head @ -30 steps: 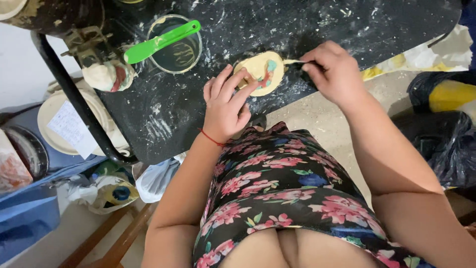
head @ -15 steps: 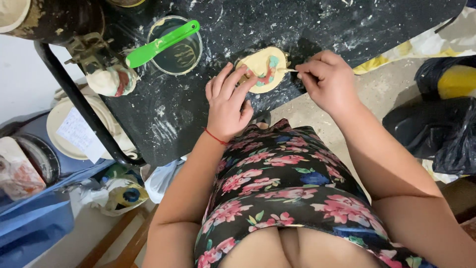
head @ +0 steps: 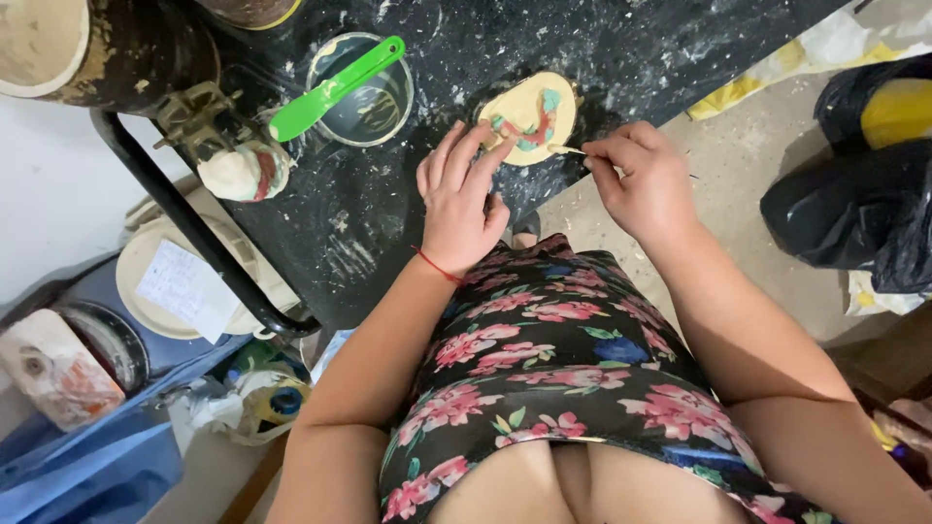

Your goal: The person places a small, colorful clay piece onto a yellow ceramic object on a workbench. They then use a small white tool to carefully shape and smooth the clay piece, pressing it into the surface of the ceramic object.

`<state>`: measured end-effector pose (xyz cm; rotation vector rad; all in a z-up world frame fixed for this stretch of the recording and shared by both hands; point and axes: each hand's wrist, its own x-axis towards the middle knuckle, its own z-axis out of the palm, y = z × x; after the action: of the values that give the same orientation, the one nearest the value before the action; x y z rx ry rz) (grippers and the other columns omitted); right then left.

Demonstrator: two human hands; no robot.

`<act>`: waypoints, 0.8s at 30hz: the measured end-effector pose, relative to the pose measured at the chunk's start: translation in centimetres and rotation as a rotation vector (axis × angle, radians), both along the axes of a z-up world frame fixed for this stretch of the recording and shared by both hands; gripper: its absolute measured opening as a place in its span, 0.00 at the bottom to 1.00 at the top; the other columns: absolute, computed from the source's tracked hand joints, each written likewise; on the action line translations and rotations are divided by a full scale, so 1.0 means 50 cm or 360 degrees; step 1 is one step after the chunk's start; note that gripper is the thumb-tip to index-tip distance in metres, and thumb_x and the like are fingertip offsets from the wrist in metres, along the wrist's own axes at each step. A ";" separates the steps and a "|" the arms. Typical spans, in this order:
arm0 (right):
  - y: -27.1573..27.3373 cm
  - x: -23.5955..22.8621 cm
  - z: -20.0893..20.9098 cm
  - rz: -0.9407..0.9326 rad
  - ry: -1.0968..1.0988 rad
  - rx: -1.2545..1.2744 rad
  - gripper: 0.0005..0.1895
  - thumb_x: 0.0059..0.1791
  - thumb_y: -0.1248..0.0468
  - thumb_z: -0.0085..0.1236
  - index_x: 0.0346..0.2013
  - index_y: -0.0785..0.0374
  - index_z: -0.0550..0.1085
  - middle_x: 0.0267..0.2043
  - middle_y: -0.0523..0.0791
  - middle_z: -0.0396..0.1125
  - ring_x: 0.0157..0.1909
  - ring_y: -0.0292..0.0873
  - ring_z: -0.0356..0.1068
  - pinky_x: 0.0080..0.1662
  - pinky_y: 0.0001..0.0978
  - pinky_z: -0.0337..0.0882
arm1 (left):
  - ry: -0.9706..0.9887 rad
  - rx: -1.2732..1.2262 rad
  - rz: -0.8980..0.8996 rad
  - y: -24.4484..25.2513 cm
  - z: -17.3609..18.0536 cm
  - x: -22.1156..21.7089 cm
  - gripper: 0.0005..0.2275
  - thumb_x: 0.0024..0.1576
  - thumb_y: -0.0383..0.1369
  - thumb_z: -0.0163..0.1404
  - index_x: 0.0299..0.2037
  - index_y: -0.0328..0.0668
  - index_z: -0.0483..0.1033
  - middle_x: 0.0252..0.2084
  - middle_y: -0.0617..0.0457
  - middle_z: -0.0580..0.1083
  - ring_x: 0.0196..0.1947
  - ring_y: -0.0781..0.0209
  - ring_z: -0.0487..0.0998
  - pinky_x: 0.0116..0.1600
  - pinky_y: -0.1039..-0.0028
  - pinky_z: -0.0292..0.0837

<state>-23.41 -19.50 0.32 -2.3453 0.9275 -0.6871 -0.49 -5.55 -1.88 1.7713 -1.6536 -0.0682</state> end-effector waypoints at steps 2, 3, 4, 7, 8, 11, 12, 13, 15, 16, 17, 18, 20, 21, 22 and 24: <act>0.020 0.006 -0.001 -0.0029 -0.0022 0.0029 0.07 0.52 0.73 0.67 0.43 0.61 0.83 0.40 0.48 0.71 0.41 0.52 0.76 0.40 0.39 0.76 | 0.0028 0.0007 -0.0039 0.021 0.008 0.008 0.29 0.49 0.30 0.53 0.66 0.54 0.71 0.71 0.51 0.63 0.74 0.44 0.60 0.67 0.53 0.55; 0.029 0.009 -0.001 -0.0049 -0.0046 0.0054 0.07 0.52 0.73 0.67 0.43 0.61 0.83 0.40 0.48 0.71 0.40 0.52 0.76 0.39 0.38 0.76 | 0.0053 0.0010 -0.0070 0.031 0.013 0.012 0.29 0.49 0.30 0.53 0.65 0.53 0.72 0.71 0.50 0.64 0.73 0.44 0.61 0.67 0.53 0.56; 0.041 0.014 0.003 -0.0059 -0.0047 0.0053 0.07 0.52 0.73 0.67 0.43 0.61 0.83 0.40 0.48 0.71 0.40 0.52 0.76 0.39 0.38 0.76 | 0.0052 0.0010 -0.0080 0.044 0.017 0.018 0.29 0.49 0.30 0.53 0.65 0.53 0.72 0.71 0.50 0.64 0.73 0.44 0.61 0.67 0.53 0.56; 0.068 0.029 0.025 -0.0059 -0.0033 0.0128 0.07 0.50 0.74 0.66 0.42 0.62 0.82 0.38 0.49 0.71 0.39 0.53 0.76 0.39 0.41 0.75 | 0.0093 0.0044 -0.0165 0.075 0.038 0.049 0.28 0.51 0.31 0.52 0.66 0.55 0.71 0.71 0.51 0.65 0.71 0.46 0.64 0.65 0.55 0.59; 0.076 0.034 0.035 -0.0008 -0.0072 0.0255 0.06 0.50 0.73 0.67 0.42 0.63 0.82 0.38 0.50 0.71 0.42 0.58 0.75 0.41 0.45 0.75 | 0.0075 -0.0009 -0.0161 0.083 0.049 0.068 0.27 0.51 0.31 0.52 0.65 0.54 0.73 0.70 0.50 0.66 0.69 0.45 0.66 0.63 0.55 0.59; 0.070 0.085 0.093 0.0121 -0.0062 0.0428 0.07 0.53 0.70 0.65 0.46 0.64 0.82 0.41 0.51 0.72 0.45 0.56 0.73 0.46 0.45 0.72 | -0.0089 -0.0105 0.0040 0.078 0.149 0.163 0.19 0.57 0.37 0.50 0.60 0.47 0.75 0.65 0.46 0.69 0.62 0.43 0.72 0.58 0.54 0.66; 0.067 0.103 0.117 0.0163 0.0011 0.0482 0.08 0.55 0.68 0.63 0.49 0.65 0.81 0.45 0.50 0.73 0.45 0.49 0.71 0.48 0.41 0.70 | -0.0208 -0.0140 0.0203 0.074 0.191 0.197 0.17 0.62 0.43 0.49 0.55 0.41 0.76 0.62 0.44 0.72 0.58 0.42 0.76 0.55 0.53 0.72; 0.058 0.140 0.132 0.0187 0.0008 0.0474 0.08 0.55 0.68 0.63 0.49 0.65 0.81 0.45 0.50 0.73 0.45 0.49 0.71 0.48 0.41 0.70 | -0.0216 -0.0147 0.0226 0.059 0.204 0.214 0.17 0.62 0.43 0.49 0.55 0.41 0.76 0.62 0.44 0.72 0.58 0.42 0.76 0.55 0.53 0.72; 0.045 0.210 0.160 0.0263 0.0249 0.0384 0.16 0.53 0.69 0.58 0.56 0.62 0.80 0.42 0.46 0.66 0.43 0.48 0.70 0.47 0.41 0.68 | -0.0286 0.0695 0.0428 0.030 0.226 0.245 0.56 0.49 0.61 0.77 0.77 0.50 0.49 0.80 0.46 0.54 0.79 0.43 0.54 0.76 0.41 0.50; 0.039 0.247 0.142 0.0284 0.0254 0.0377 0.16 0.53 0.69 0.58 0.56 0.62 0.80 0.42 0.46 0.66 0.43 0.48 0.70 0.47 0.41 0.68 | -0.0279 0.0691 0.0450 0.007 0.222 0.241 0.56 0.49 0.61 0.77 0.77 0.50 0.49 0.80 0.46 0.54 0.79 0.43 0.54 0.76 0.41 0.50; 0.035 0.284 0.125 0.0363 0.0293 0.0031 0.16 0.51 0.69 0.61 0.54 0.62 0.82 0.44 0.47 0.70 0.44 0.50 0.72 0.43 0.43 0.72 | -0.0432 0.0818 0.0435 -0.015 0.219 0.237 0.60 0.48 0.67 0.74 0.78 0.50 0.42 0.80 0.44 0.53 0.79 0.43 0.52 0.77 0.43 0.46; 0.030 0.322 0.109 0.0444 0.0327 -0.0313 0.16 0.50 0.68 0.64 0.53 0.61 0.83 0.45 0.48 0.73 0.45 0.53 0.75 0.39 0.46 0.76 | -0.0585 0.0945 0.0418 -0.039 0.217 0.235 0.65 0.47 0.74 0.72 0.79 0.50 0.36 0.81 0.42 0.52 0.80 0.44 0.50 0.77 0.46 0.42; 0.037 0.361 0.090 0.0462 0.0344 -0.0502 0.14 0.46 0.70 0.63 0.47 0.58 0.83 0.40 0.46 0.67 0.39 0.53 0.71 0.29 0.46 0.68 | -0.0795 0.0754 0.0498 -0.050 0.151 0.244 0.62 0.48 0.71 0.69 0.79 0.50 0.37 0.76 0.47 0.59 0.74 0.46 0.59 0.75 0.47 0.48; 0.039 0.379 0.080 0.0464 0.0359 -0.0681 0.13 0.43 0.71 0.63 0.41 0.56 0.83 0.35 0.45 0.61 0.33 0.53 0.67 0.18 0.46 0.60 | -0.1010 0.0566 0.0562 -0.059 0.117 0.248 0.58 0.50 0.69 0.66 0.79 0.51 0.39 0.71 0.51 0.67 0.68 0.49 0.67 0.72 0.49 0.54; 0.043 0.376 0.084 0.0476 0.0359 -0.0695 0.13 0.43 0.71 0.63 0.41 0.56 0.83 0.35 0.45 0.61 0.33 0.53 0.67 0.18 0.46 0.60 | -0.1004 0.0559 0.0579 -0.059 0.113 0.252 0.58 0.50 0.69 0.66 0.79 0.51 0.39 0.71 0.51 0.67 0.68 0.49 0.67 0.72 0.49 0.54; 0.050 0.369 0.090 0.0460 0.0572 -0.0757 0.13 0.43 0.69 0.61 0.43 0.59 0.77 0.39 0.48 0.60 0.32 0.55 0.66 0.23 0.49 0.66 | -0.0994 0.0460 0.0557 -0.059 0.100 0.257 0.59 0.45 0.65 0.67 0.79 0.51 0.41 0.69 0.50 0.68 0.59 0.48 0.71 0.68 0.56 0.58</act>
<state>-4.95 -17.01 4.84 -3.0195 0.5827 -0.4039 12.34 -8.51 3.13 2.4541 -1.7728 0.4718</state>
